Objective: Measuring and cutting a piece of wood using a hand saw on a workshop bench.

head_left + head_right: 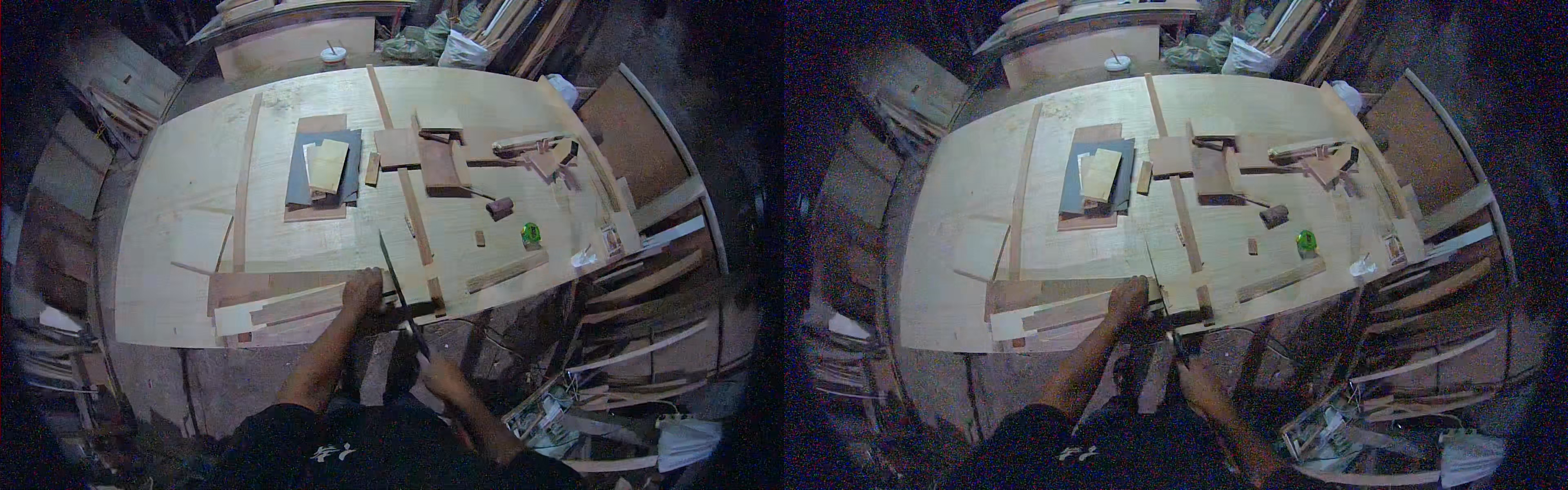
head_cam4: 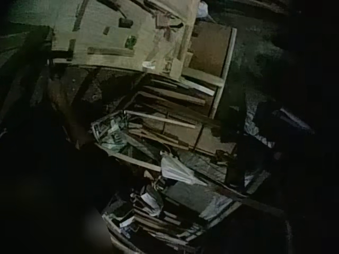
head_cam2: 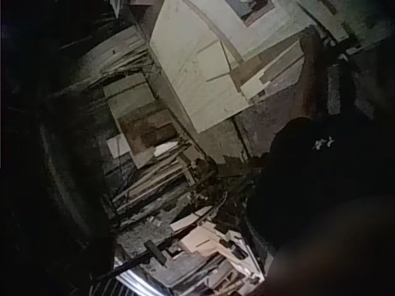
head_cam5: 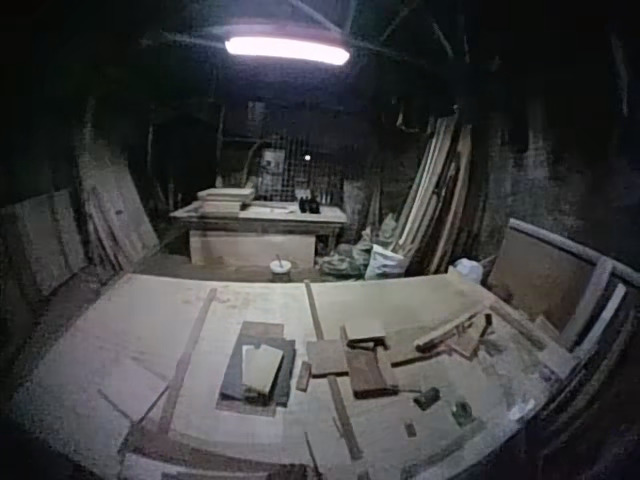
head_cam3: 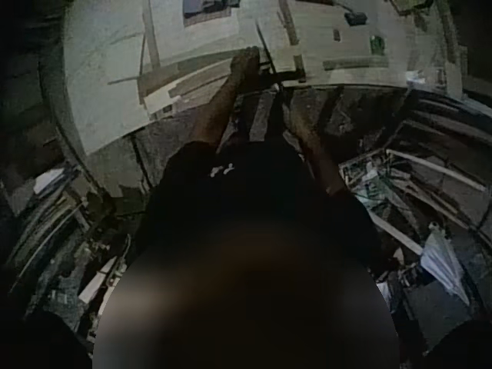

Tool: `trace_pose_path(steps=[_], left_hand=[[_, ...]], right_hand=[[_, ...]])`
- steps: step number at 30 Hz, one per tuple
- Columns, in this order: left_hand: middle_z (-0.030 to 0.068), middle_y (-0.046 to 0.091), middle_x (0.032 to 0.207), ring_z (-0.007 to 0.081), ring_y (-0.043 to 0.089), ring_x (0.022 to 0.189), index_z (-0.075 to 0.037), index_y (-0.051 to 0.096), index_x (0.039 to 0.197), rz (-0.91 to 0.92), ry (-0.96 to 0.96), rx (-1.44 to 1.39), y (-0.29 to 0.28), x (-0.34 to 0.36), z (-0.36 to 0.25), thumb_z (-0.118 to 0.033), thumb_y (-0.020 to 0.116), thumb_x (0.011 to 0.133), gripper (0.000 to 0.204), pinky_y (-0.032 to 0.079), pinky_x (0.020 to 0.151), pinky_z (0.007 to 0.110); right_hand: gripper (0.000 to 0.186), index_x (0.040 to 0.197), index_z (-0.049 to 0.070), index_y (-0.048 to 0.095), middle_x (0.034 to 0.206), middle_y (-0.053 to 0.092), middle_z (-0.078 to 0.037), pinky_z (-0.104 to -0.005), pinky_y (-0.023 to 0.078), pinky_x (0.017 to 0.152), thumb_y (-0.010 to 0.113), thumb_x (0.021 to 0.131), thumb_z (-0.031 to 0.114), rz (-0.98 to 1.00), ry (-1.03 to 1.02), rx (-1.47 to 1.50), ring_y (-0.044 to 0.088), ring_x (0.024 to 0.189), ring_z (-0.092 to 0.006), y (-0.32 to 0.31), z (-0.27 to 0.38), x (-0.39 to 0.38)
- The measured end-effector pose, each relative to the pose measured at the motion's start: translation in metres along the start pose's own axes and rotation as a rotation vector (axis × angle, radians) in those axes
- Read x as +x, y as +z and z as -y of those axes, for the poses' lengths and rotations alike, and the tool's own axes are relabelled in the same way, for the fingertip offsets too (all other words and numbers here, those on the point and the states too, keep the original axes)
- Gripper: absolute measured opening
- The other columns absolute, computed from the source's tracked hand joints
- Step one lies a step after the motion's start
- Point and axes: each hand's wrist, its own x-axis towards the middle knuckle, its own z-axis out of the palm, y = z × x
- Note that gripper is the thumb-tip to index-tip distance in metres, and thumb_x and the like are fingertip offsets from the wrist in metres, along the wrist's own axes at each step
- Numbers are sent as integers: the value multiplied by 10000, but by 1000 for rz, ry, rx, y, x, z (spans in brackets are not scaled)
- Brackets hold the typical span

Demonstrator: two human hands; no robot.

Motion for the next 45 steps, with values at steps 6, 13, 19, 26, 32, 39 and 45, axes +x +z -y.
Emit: trace_pose_path(steps=[6, 13, 19, 26, 32, 39, 45], left_hand=[[143, 615, 932, 336, 606, 911, -45, 546, 992, 492, -122, -57, -30, 27, -14, -236, 632, 747, 323, 484, 762, 463], [173, 610, 912, 332, 628, 819, -24, 543, 996, 427, -104, -22, -21, 25, -13, -197, 616, 770, 295, 516, 691, 442], [171, 608, 871, 332, 634, 803, -23, 561, 965, 281, -53, -17, -17, 21, -10, -165, 559, 805, 215, 529, 676, 448], [172, 627, 901, 330, 638, 760, -42, 580, 941, 318, -57, -53, -32, 24, -12, -163, 549, 778, 205, 508, 696, 437], [175, 623, 942, 334, 629, 908, -44, 570, 952, 6, 86, 70, -10, 4, -14, -181, 513, 822, 198, 510, 686, 436], [175, 591, 1000, 351, 596, 973, -18, 515, 1046, 572, -162, -10, -59, 43, -37, -447, 587, 827, 487, 507, 741, 459], [198, 570, 1016, 355, 587, 933, 50, 481, 1162, 345, 14, -27, -43, 24, -19, -548, 598, 792, 712, 494, 741, 474]], right_hand=[[460, 1193, -42, 489, 1033, 588, -307, -526, 476, 788, 448, 962, 355, -22, -157, -136, 590, 928, -470, 16, -22, 10], [422, 1191, -26, 512, 1010, 602, -282, -510, 465, 812, 467, 959, 324, 34, 137, 86, 591, 953, -447, -7, 26, 26], [422, 1176, -51, 511, 1051, 596, -297, -514, 461, 817, 464, 957, 306, -10, -165, -141, 579, 991, -452, 19, -42, -15], [421, 1104, -52, 553, 1062, 591, -305, -516, 472, 800, 439, 961, 328, 49, 162, 60, 592, 979, -435, 21, 6, 50], [428, 1073, -59, 539, 950, 594, -299, -511, 470, 778, 427, 969, 341, -86, -101, -181, 591, 928, -449, 24, -14, 21], [442, 1128, -72, 480, 974, 582, -322, -539, 445, 783, 434, 972, 339, -197, 25, 72, 569, 942, -480, 27, -21, 40], [453, 1140, -56, 484, 1026, 574, -337, -543, 442, 819, 415, 975, 360, -172, 59, 134, 551, 1000, -492, 8, -11, 29]])
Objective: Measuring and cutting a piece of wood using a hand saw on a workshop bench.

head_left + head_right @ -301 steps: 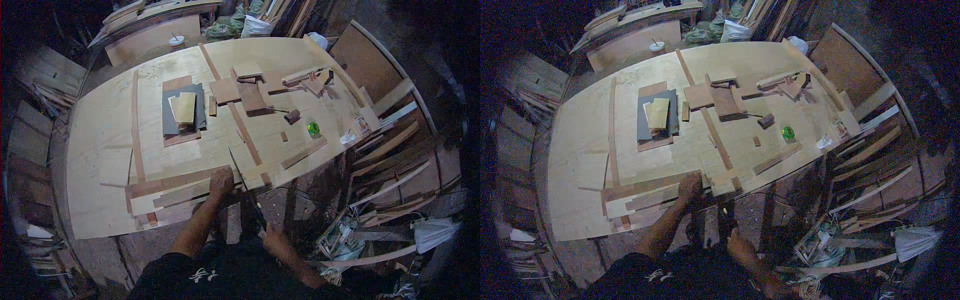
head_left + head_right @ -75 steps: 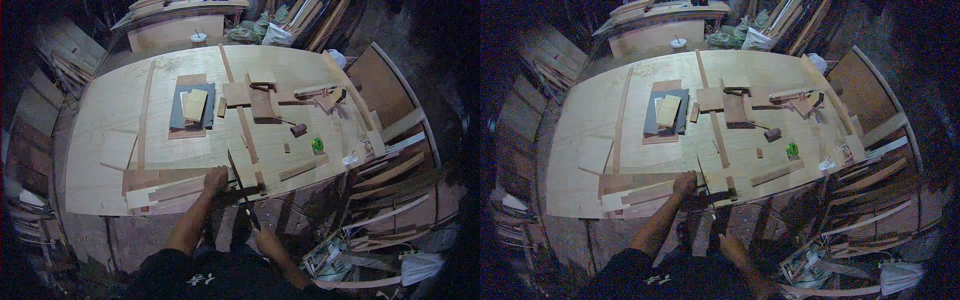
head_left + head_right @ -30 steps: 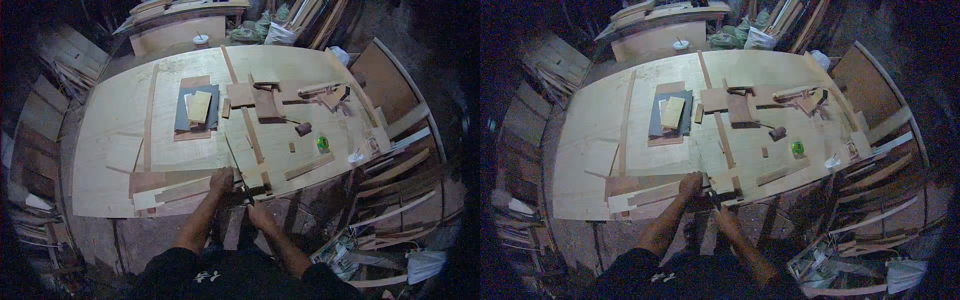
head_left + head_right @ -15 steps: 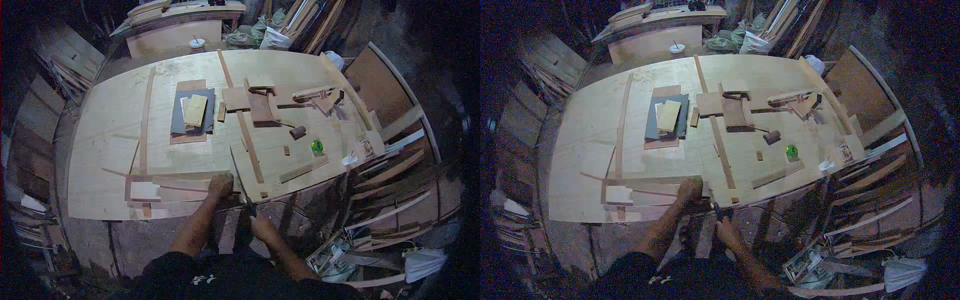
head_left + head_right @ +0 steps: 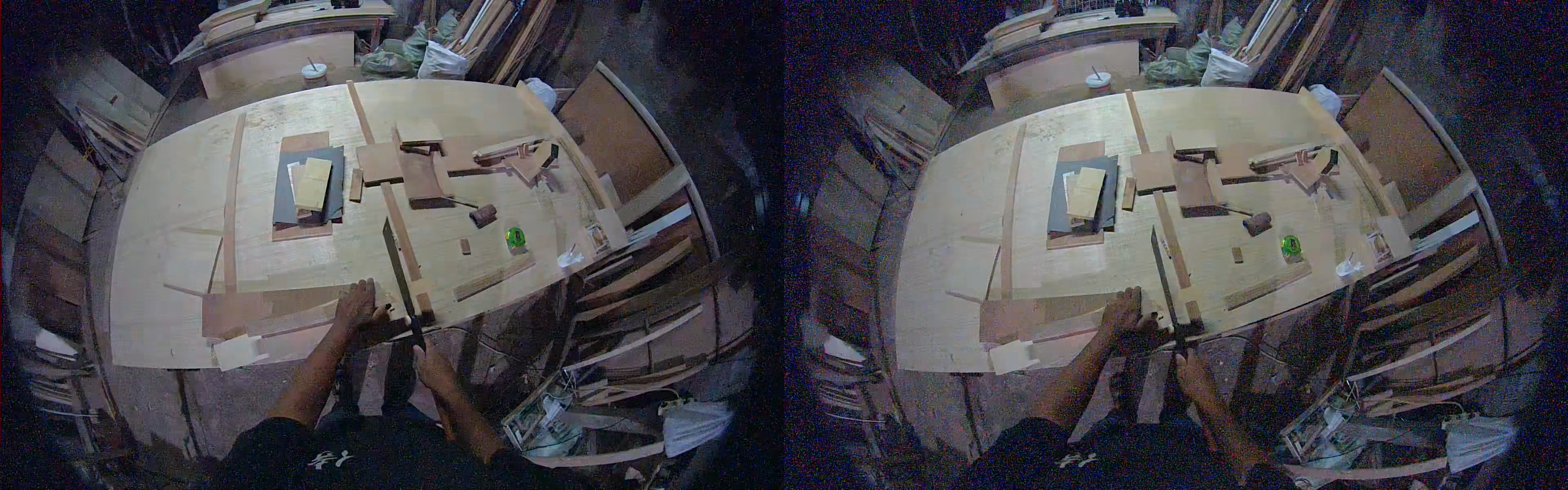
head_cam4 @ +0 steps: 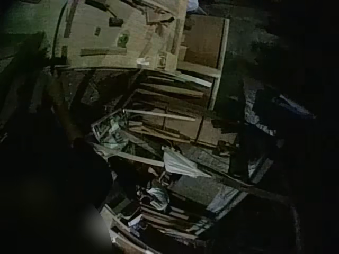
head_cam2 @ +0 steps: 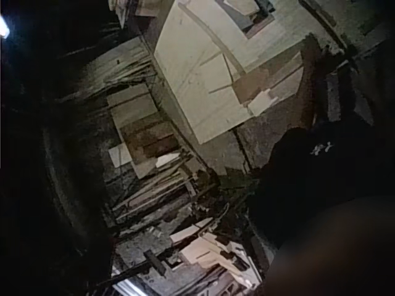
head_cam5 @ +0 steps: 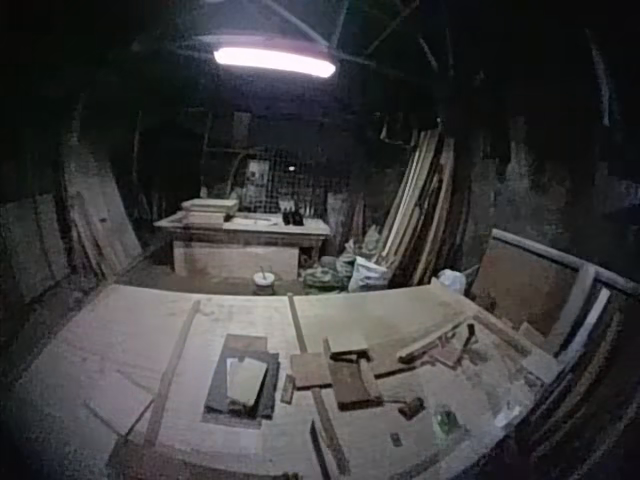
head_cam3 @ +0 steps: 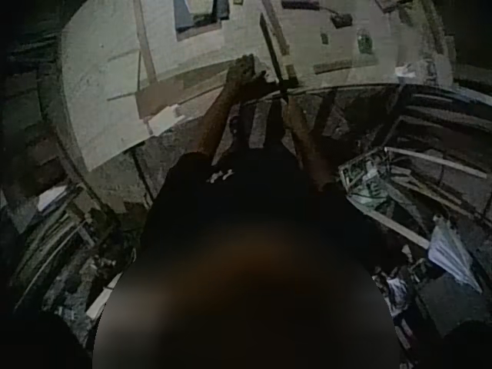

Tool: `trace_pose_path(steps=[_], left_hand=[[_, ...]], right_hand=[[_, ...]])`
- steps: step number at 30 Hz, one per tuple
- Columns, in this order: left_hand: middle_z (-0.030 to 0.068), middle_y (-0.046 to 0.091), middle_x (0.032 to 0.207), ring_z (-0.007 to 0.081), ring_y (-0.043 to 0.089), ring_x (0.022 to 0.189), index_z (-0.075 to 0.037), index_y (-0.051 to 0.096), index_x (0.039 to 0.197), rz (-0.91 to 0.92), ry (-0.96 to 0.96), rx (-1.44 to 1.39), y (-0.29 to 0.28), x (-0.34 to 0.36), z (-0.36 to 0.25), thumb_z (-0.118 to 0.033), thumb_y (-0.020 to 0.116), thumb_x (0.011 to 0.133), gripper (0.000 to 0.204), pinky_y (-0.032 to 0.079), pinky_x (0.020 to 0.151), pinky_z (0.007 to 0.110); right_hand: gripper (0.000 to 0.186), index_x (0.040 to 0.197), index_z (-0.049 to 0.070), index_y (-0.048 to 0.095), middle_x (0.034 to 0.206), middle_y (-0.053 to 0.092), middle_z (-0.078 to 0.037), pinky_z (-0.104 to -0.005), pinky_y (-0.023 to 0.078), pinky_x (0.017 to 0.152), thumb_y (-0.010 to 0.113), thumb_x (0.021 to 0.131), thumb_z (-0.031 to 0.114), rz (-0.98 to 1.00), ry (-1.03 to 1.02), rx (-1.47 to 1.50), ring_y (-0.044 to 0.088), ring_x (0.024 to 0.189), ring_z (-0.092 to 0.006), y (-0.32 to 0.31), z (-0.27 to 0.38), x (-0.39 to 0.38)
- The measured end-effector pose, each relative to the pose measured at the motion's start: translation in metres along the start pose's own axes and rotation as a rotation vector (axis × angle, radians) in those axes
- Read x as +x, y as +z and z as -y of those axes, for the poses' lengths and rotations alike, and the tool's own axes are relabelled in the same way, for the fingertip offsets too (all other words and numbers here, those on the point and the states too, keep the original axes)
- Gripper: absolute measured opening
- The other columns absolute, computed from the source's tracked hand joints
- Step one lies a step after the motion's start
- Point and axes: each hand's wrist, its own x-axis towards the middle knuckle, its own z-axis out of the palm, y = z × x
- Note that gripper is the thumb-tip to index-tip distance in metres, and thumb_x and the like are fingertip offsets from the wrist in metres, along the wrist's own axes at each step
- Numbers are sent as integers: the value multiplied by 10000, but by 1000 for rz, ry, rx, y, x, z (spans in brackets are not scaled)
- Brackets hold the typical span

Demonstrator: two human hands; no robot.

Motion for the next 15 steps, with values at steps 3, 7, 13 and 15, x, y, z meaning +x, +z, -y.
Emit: trace_pose_path(steps=[3, 7, 13, 15], left_hand=[[206, 564, 1029, 357, 576, 964, 49, 462, 1222, 1, -9, -2, 6, -1, 3, -533, 588, 804, 728, 476, 774, 484], [205, 567, 1053, 362, 565, 989, 31, 481, 1215, 42, 6, -4, 9, 10, 1, -475, 572, 834, 639, 444, 829, 515], [196, 570, 1085, 352, 550, 1021, -1, 511, 1205, -22, -205, 44, 16, -1, -25, -435, 569, 847, 566, 396, 890, 553], [193, 571, 1079, 347, 547, 1018, -9, 518, 1200, -70, -221, 25, 22, -1, -32, -428, 576, 842, 555, 392, 881, 558]], right_hand=[[456, 1156, -47, 491, 1036, 578, -325, -539, 435, 842, 413, 974, 365, 70, -32, 6, 548, 1011, -484, -14, 13, -6], [456, 1176, -43, 489, 1055, 582, -310, -539, 426, 865, 421, 974, 360, 76, -52, -107, 546, 1033, -470, -7, 1, -3], [482, 1236, -40, 463, 1106, 570, -320, -537, 424, 894, 414, 975, 361, 125, 44, -118, 549, 1038, -468, -16, 23, -15], [387, 1073, -43, 503, 817, 599, -309, -549, 501, 664, 491, 951, 324, -53, -135, -62, 597, 772, -498, 1, -5, -7]])
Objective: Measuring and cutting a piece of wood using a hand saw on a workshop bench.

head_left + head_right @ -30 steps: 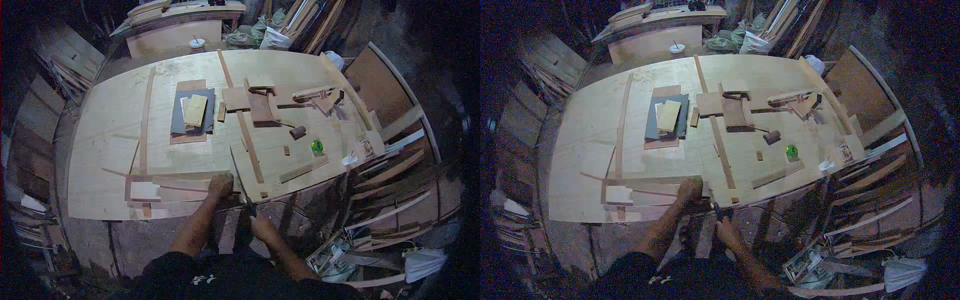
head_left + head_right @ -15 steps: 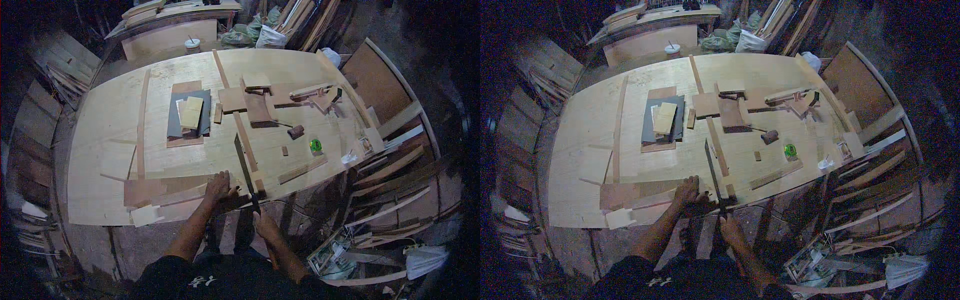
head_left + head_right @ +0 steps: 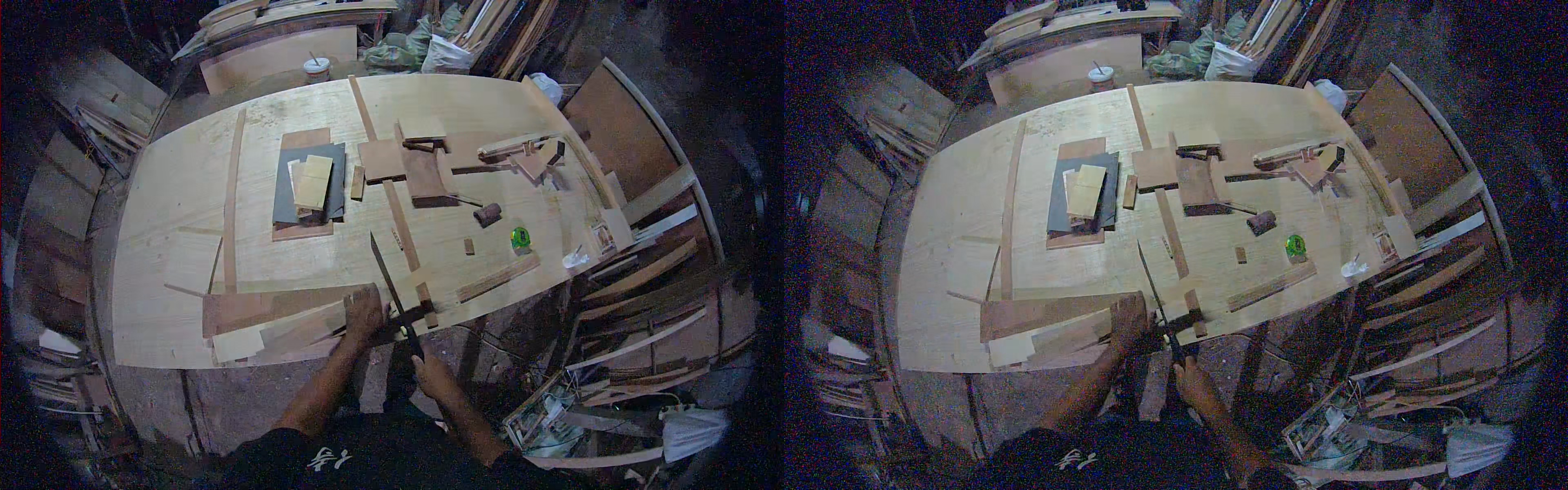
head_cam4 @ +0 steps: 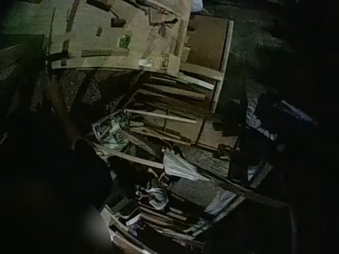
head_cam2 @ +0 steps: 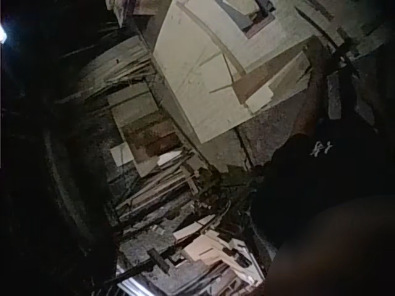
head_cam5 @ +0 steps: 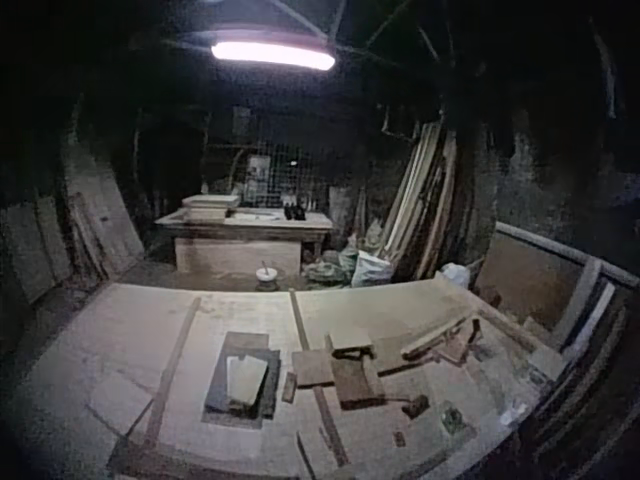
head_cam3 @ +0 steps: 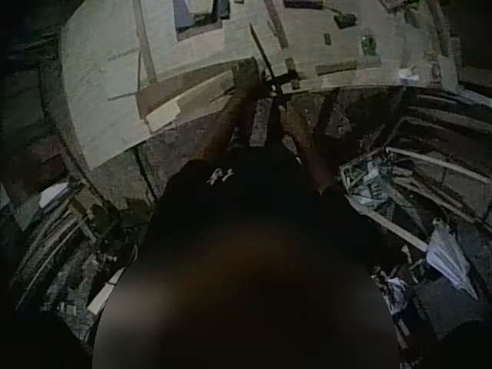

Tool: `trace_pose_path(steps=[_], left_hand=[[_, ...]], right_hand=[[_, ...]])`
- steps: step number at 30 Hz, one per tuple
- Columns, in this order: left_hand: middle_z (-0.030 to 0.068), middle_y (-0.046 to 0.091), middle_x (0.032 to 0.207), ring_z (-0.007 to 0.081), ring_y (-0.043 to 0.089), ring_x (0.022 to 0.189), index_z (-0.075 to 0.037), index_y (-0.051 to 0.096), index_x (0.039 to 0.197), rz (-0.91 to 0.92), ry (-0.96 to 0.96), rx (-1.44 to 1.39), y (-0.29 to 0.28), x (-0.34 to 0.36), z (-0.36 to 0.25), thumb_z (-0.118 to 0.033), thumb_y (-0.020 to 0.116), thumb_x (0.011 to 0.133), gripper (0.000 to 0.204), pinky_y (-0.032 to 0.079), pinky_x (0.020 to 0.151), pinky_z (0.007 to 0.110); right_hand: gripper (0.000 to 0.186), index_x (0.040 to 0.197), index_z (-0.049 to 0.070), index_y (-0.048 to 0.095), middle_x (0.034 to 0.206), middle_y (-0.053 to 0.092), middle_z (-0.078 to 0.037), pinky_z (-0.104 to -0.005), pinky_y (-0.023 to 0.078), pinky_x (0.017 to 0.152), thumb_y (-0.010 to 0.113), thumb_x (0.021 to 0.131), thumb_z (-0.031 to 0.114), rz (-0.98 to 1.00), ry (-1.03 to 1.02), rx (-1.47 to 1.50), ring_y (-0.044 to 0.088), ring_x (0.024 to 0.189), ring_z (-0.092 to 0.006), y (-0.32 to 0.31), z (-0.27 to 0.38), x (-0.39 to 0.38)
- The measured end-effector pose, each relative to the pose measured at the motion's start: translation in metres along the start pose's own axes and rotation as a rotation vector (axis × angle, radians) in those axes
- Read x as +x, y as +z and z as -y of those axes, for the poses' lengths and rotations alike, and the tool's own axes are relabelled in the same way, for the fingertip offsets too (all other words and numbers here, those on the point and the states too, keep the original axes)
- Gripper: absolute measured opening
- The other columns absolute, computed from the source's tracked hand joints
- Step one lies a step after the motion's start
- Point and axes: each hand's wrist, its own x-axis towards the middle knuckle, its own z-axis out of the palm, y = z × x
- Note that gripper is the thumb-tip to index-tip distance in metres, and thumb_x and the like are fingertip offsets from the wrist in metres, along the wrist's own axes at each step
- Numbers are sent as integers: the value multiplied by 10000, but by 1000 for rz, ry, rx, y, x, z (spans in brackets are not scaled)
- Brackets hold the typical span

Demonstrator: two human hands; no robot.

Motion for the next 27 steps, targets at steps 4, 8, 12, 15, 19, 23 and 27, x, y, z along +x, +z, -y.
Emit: trace_pose_path(steps=[4, 8, 12, 15, 19, 23, 27], left_hand=[[191, 553, 1094, 342, 525, 1024, -3, 493, 1232, -71, 54, 26, -4, -1, 0, -408, 576, 846, 565, 396, 842, 517], [165, 543, 1124, 320, 508, 1061, -25, 491, 1255, 81, 70, -27, -18, 2, 1, -410, 574, 847, 567, 401, 860, 518], [158, 537, 1121, 316, 510, 1053, -35, 473, 1274, 24, 157, 16, -17, -1, 11, -404, 577, 846, 575, 408, 854, 499], [162, 537, 1142, 318, 505, 1080, -39, 461, 1290, 87, 193, -49, -16, 0, 15, -379, 565, 865, 555, 413, 876, 484], [157, 531, 1193, 312, 511, 1110, -38, 449, 1319, 93, 290, 16, -12, -2, 20, -337, 536, 891, 529, 401, 946, 481], [122, 508, 1305, 284, 488, 1201, -62, 441, 1343, 2, 382, 10, -1, -8, 34, -254, 488, 918, 468, 328, 1055, 483], [85, 478, 1365, 267, 443, 1263, -86, 448, 1342, 14, 439, 29, -3, -14, 40, -210, 473, 925, 436, 281, 1092, 473]], right_hand=[[381, 1073, -36, 496, 804, 598, -308, -548, 504, 642, 486, 953, 325, -55, -43, -159, 598, 754, -505, 7, -9, 3], [394, 1069, -46, 515, 849, 603, -308, -539, 509, 657, 485, 951, 329, 18, -30, -78, 599, 749, -501, 0, -7, 1], [423, 1106, -61, 520, 972, 592, -325, -529, 501, 735, 481, 949, 330, 77, -21, -112, 597, 854, -491, -12, -2, -4], [450, 1126, -63, 513, 1076, 567, -334, -520, 476, 824, 497, 937, 346, 28, 141, 29, 571, 997, -475, -20, 6, -3], [452, 1139, -31, 480, 1015, 581, -315, -528, 459, 792, 523, 923, 364, -80, 39, 35, 583, 929, -478, -14, -13, -5], [479, 1169, -57, 467, 1013, 594, -308, -522, 466, 821, 574, 892, 318, -139, -3, -21, 585, 950, -474, -16, -9, -13], [471, 1149, -107, 460, 1030, 584, -322, -518, 467, 842, 572, 886, 268, 73, 16, -115, 579, 978, -469, -23, -3, -11]])
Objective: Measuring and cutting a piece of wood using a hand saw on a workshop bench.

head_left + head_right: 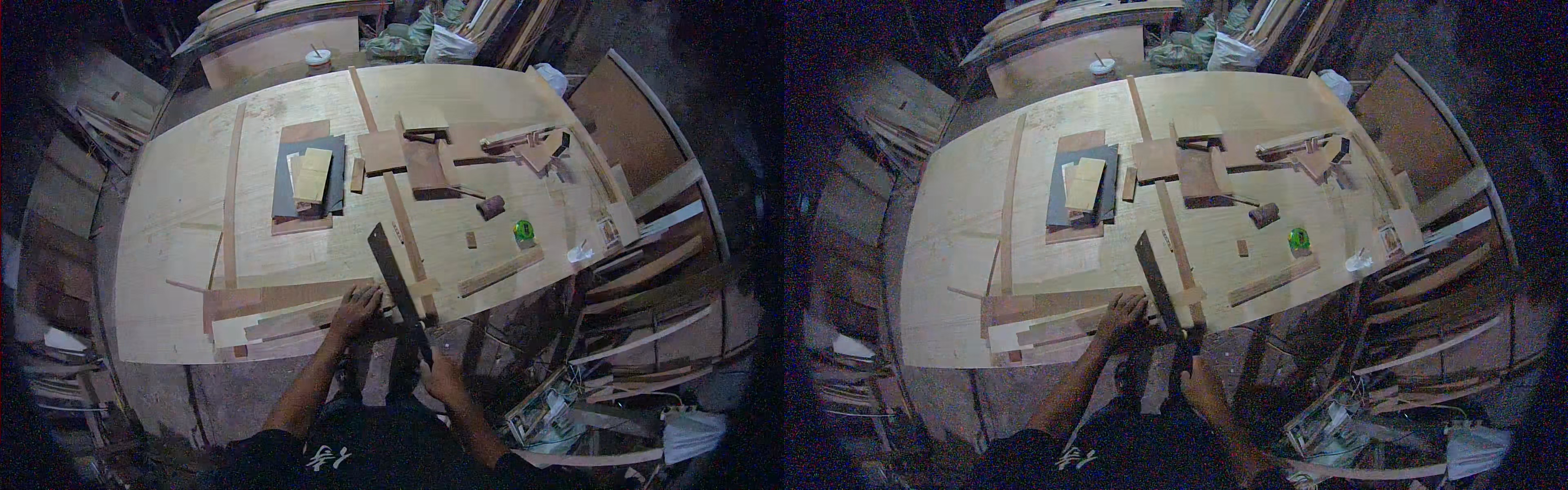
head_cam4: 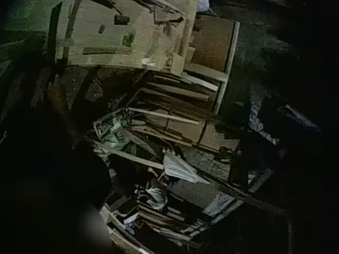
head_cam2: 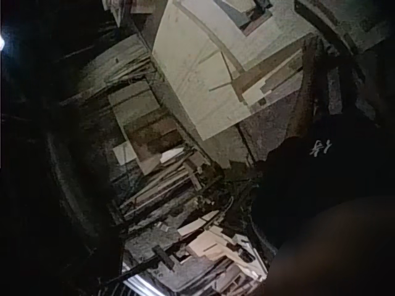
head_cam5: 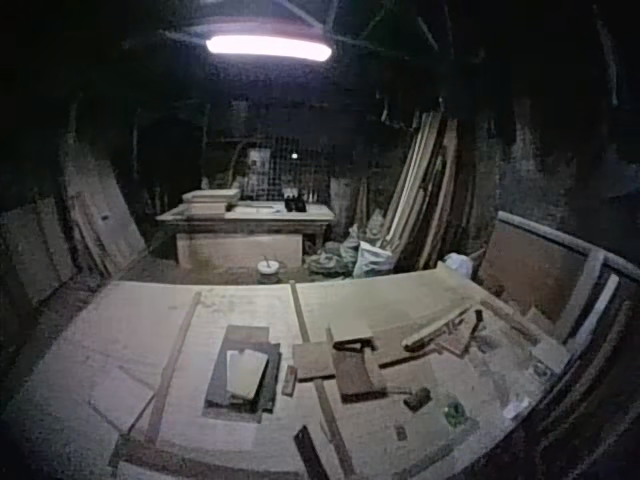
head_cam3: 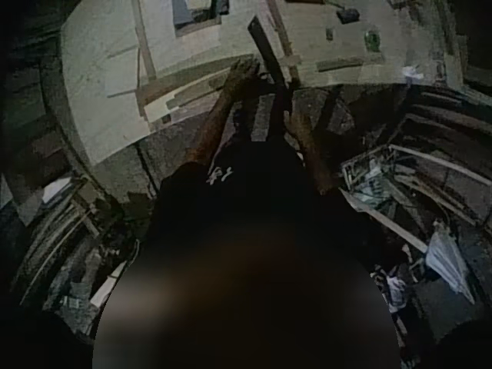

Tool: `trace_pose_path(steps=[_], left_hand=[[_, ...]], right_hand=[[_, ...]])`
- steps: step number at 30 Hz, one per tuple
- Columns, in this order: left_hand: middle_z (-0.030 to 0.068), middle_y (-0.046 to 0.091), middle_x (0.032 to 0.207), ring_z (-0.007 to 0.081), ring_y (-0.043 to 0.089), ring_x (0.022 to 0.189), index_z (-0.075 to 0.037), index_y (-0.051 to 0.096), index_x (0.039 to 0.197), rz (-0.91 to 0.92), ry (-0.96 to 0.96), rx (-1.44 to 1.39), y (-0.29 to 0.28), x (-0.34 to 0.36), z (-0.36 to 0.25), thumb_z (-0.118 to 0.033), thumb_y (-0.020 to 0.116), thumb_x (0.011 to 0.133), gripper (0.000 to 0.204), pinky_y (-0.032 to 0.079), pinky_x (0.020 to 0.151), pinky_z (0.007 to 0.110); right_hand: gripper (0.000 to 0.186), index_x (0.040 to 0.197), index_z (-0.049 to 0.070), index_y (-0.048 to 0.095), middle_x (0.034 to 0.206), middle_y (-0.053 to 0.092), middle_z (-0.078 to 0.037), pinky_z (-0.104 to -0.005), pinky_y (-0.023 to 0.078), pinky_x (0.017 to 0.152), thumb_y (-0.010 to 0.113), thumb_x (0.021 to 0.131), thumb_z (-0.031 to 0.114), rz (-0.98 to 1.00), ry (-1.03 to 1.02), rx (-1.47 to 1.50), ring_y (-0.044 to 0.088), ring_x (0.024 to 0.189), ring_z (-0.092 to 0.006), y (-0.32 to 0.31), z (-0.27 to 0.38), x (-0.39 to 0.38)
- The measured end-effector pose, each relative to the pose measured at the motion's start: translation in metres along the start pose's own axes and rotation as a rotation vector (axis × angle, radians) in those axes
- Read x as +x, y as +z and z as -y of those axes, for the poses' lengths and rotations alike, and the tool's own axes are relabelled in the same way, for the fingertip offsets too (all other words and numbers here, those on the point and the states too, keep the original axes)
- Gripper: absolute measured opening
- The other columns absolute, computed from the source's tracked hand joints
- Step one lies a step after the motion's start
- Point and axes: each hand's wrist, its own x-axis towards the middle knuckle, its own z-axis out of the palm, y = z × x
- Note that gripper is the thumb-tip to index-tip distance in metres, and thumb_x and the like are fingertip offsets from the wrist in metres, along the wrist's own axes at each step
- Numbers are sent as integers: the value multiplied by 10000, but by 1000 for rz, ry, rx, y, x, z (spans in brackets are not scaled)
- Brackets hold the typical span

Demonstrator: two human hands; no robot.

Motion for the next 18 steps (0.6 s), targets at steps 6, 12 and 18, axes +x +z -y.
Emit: trace_pose_path(steps=[6, 12, 18], left_hand=[[87, 494, 1340, 251, 445, 1257, -134, 489, 1308, 11, -13, -75, -13, 6, -10, -213, 535, 895, 423, 260, 1097, 488], [91, 542, 1267, 268, 499, 1191, -179, 526, 1268, -82, -29, -161, -9, 2, 0, -205, 570, 877, 395, 325, 1045, 513], [112, 554, 1258, 280, 521, 1175, -178, 543, 1239, -105, -70, -231, -11, 10, -11, -281, 627, 851, 410, 358, 1018, 501]], right_hand=[[438, 1178, -89, 416, 999, 590, -326, -536, 466, 809, 541, 903, 229, 198, 77, -8, 592, 924, -468, 10, -2, -7], [519, 1269, -133, 327, 999, 588, -338, -519, 471, 812, 491, 932, 225, 110, -14, -9, 592, 909, -473, 4, 20, -24], [538, 1318, -111, 300, 1037, 574, -356, -520, 467, 824, 465, 946, 240, 284, 121, 93, 588, 951, -474, -14, 31, -28]])
